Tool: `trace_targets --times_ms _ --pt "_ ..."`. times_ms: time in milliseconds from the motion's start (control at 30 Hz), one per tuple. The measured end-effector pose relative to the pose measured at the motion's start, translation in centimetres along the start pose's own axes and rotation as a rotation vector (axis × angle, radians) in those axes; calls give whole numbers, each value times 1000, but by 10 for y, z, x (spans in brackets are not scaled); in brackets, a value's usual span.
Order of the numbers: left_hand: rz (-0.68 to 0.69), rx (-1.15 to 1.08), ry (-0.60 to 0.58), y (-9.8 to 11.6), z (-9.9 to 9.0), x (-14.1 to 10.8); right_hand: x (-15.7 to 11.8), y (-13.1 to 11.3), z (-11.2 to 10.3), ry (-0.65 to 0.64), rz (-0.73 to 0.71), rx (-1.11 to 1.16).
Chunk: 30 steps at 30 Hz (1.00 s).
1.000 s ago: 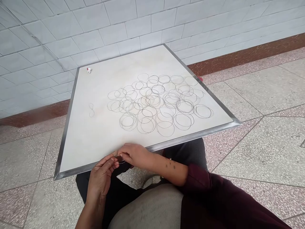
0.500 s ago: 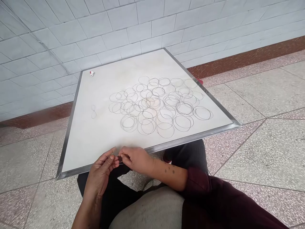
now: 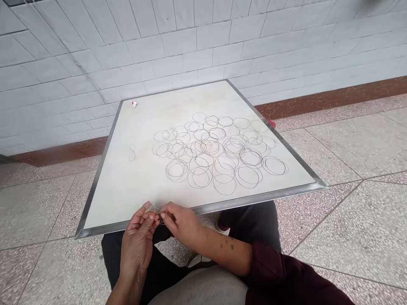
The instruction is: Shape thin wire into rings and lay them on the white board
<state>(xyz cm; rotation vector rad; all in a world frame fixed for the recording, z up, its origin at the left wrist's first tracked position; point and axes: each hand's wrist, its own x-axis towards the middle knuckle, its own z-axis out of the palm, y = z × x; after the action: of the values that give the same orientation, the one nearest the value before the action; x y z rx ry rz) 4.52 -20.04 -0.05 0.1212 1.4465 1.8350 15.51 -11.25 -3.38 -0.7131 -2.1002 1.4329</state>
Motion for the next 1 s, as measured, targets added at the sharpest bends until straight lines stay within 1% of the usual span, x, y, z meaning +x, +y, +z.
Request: trace_targets --times_ms 133,233,367,533,600,633,733,800,900,1000 --pt "-29 -22 -20 2 -3 -3 -3 -4 -2 -24 -92 -39" --pt "-39 -17 -38 4 -6 -6 -7 -5 -2 -65 -105 -77" --pt "-37 20 -47 6 -9 -9 -12 -7 -2 -94 -85 -86" --pt "-10 37 -65 7 -12 -12 -15 -19 -9 -146 -132 -56" --pt "-7 51 -91 9 -13 -13 -14 -23 -12 -153 -119 13" --pt "-5 59 -104 10 -14 -13 -13 -24 -13 -162 -86 76" --pt "-1 91 -132 15 -17 -15 -10 -23 -15 -220 71 345" --pt "-2 124 -144 18 -18 -16 -8 -20 -16 -268 146 517" --pt "-13 170 -171 20 -20 -19 -6 -17 -15 -302 174 660" --pt "-20 181 -204 19 -20 -22 -7 -18 -15 -293 164 688"
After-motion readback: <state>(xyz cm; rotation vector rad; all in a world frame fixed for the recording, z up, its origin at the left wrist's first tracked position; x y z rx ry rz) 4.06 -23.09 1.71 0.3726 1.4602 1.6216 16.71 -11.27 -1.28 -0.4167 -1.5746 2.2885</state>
